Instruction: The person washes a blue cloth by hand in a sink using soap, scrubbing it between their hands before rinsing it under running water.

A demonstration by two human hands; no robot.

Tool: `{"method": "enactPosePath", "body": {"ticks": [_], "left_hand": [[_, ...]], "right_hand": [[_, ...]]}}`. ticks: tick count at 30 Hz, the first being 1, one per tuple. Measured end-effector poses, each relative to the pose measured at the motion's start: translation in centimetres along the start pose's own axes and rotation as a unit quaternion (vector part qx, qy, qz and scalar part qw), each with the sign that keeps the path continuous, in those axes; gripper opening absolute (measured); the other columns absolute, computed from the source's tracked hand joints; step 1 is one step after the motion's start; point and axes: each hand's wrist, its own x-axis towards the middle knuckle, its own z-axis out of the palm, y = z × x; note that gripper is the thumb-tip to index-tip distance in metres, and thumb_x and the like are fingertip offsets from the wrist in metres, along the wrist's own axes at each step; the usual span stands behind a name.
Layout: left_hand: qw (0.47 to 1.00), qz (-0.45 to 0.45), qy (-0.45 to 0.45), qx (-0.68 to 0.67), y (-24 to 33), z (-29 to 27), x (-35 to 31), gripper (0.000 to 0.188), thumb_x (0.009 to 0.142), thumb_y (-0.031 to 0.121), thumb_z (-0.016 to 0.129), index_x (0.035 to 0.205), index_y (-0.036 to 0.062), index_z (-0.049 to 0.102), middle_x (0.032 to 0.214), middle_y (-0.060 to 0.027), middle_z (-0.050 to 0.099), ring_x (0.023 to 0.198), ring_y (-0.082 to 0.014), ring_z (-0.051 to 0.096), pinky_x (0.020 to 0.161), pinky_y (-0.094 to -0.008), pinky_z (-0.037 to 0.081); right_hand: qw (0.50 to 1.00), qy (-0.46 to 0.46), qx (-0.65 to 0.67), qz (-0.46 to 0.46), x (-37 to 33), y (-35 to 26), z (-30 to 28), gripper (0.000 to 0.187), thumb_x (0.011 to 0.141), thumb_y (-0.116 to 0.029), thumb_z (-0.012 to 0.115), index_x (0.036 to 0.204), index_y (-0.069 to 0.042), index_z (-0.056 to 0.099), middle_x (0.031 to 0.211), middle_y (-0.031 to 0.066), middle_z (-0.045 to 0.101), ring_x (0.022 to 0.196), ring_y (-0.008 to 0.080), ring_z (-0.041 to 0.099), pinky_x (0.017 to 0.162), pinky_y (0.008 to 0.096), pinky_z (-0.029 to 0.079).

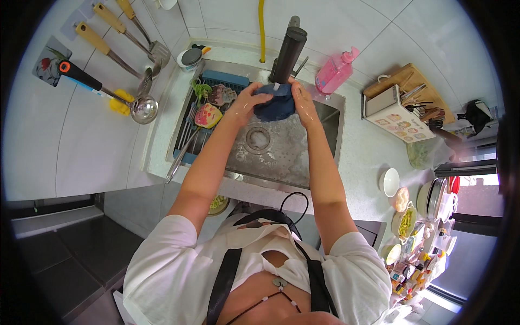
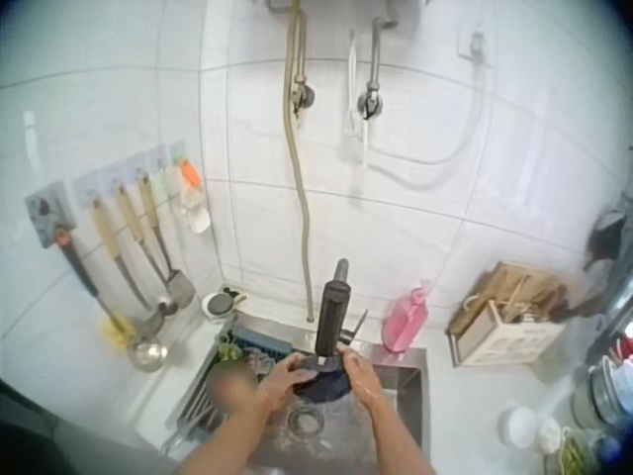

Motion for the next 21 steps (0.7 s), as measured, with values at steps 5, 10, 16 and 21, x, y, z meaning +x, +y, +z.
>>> {"method": "enactPosePath", "body": {"ticks": [5,10,16,21], "left_hand": [[0.998,0.021,0.047,0.031,0.8,0.7,0.9,0.024,0.069,0.011,0.067,0.086,0.009,0.051,0.081,-0.0011,0.053,0.075,-0.0111,0.051,0.064,-0.0268,0.041],[0.994,0.025,0.104,-0.011,0.2,0.5,1.5,0.03,0.068,0.015,0.069,0.091,0.0075,0.05,0.082,-0.0027,0.054,0.074,-0.0128,0.053,0.064,-0.0271,0.043],[0.973,0.006,0.091,-0.211,0.8,0.7,0.6,0.035,0.071,0.018,0.067,0.1,0.0083,0.049,0.086,-0.0055,0.056,0.078,-0.0187,0.057,0.071,-0.0316,0.047],[0.959,-0.023,0.054,-0.277,-0.1,-0.8,0.8,0.033,0.075,0.024,0.064,0.103,0.0108,0.05,0.093,-0.0071,0.057,0.086,-0.02,0.056,0.074,-0.0358,0.047]], "right_hand": [[0.998,0.0,0.028,0.053,0.0,3.2,0.6,0.051,0.089,-0.044,0.036,0.122,-0.005,0.044,0.115,0.0066,0.048,0.107,0.0153,0.042,0.092,0.0253,0.029],[0.947,-0.014,0.297,0.12,-0.8,5.7,2.2,0.063,0.086,-0.055,0.028,0.127,-0.007,0.035,0.122,0.0078,0.044,0.112,0.0174,0.041,0.094,0.0304,0.03],[0.901,-0.003,0.375,0.218,-3.2,7.4,4.0,0.066,0.083,-0.059,0.026,0.127,-0.01,0.033,0.124,0.0039,0.043,0.11,0.0189,0.043,0.094,0.0359,0.031],[0.89,-0.003,0.444,0.105,-3.5,5.8,4.9,0.049,0.085,-0.041,0.045,0.123,-0.01,0.038,0.117,0.0038,0.047,0.104,0.0174,0.047,0.087,0.0326,0.037]]}}
